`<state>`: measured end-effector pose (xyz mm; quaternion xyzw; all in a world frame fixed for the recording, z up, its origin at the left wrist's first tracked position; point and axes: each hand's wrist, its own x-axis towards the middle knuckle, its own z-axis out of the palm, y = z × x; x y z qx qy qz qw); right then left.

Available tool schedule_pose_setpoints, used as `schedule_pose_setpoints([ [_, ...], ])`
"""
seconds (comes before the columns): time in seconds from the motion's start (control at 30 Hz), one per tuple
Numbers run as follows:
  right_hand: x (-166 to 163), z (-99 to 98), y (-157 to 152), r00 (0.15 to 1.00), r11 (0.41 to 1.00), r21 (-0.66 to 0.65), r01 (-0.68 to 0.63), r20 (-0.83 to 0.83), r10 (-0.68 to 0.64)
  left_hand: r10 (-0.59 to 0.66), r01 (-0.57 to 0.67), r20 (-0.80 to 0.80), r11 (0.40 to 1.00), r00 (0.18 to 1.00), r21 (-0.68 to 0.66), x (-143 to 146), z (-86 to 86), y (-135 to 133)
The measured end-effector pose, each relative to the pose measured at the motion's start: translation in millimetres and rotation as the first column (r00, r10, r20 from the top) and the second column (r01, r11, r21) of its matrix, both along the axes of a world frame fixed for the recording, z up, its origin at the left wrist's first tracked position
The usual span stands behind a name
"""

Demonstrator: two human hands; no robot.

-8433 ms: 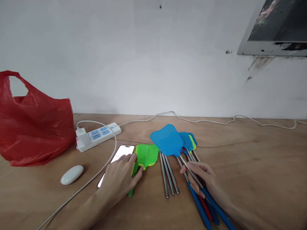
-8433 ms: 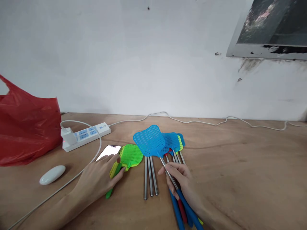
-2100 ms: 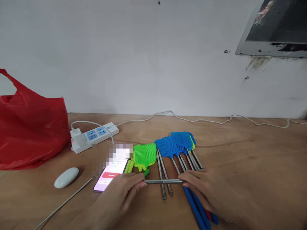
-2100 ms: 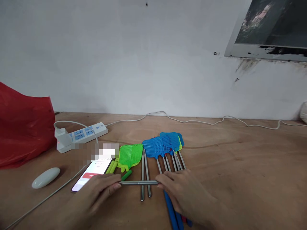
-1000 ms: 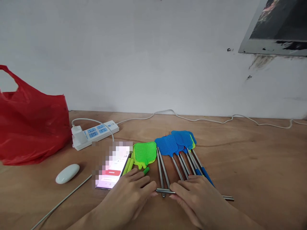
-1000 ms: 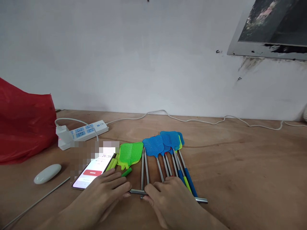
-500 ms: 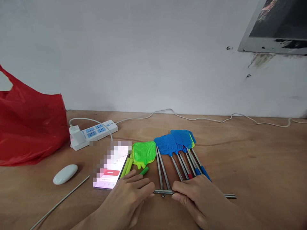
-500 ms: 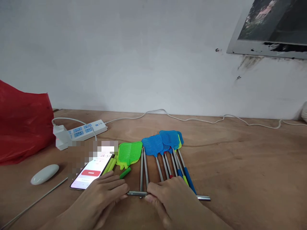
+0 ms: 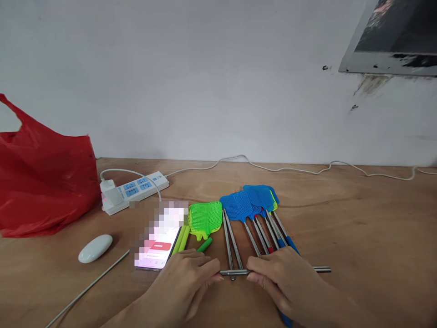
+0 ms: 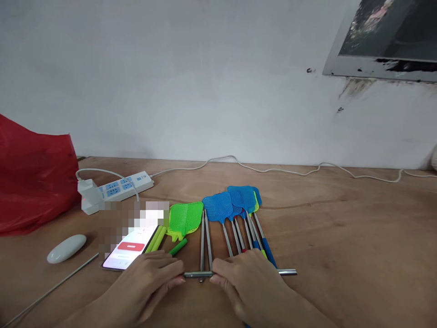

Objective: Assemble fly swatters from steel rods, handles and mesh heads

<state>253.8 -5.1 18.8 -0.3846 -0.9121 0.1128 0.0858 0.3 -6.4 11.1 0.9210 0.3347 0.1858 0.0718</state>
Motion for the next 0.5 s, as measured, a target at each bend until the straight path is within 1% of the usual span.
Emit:
schedule_pose_setpoints([
  [0.13, 5, -0.3, 0, 1.0, 0.998, -0.061, 0.021, -0.014, -0.022, 0.008, -0.008, 0.006, 0.999, 1.0, -0.035, -7, -0.1, 0],
  [0.33, 6, -3.3, 0, 0.999, 0.998, -0.047, 0.032, -0.015, -0.033, 0.014, -0.016, -0.041, 0.999, 0.999, -0.036, -13, 1.7, 2],
  [0.43, 16, -4.8, 1, 0.993, 0.993, -0.03, 0.114, -0.014, -0.115, 0.073, -0.075, -0.04, 0.995, 0.997, -0.061, -22, -2.6, 2],
  [0.47, 21, -5.0, 1, 0.988, 0.988, -0.027, 0.155, -0.023, -0.156, 0.095, -0.098, -0.036, 0.992, 0.995, -0.082, -26, -4.0, 1],
  [0.5, 26, -5.0, 2, 0.985, 0.985, -0.035, 0.168, -0.032, -0.17, 0.116, -0.119, -0.041, 0.987, 0.992, -0.105, -29, -4.9, 0],
])
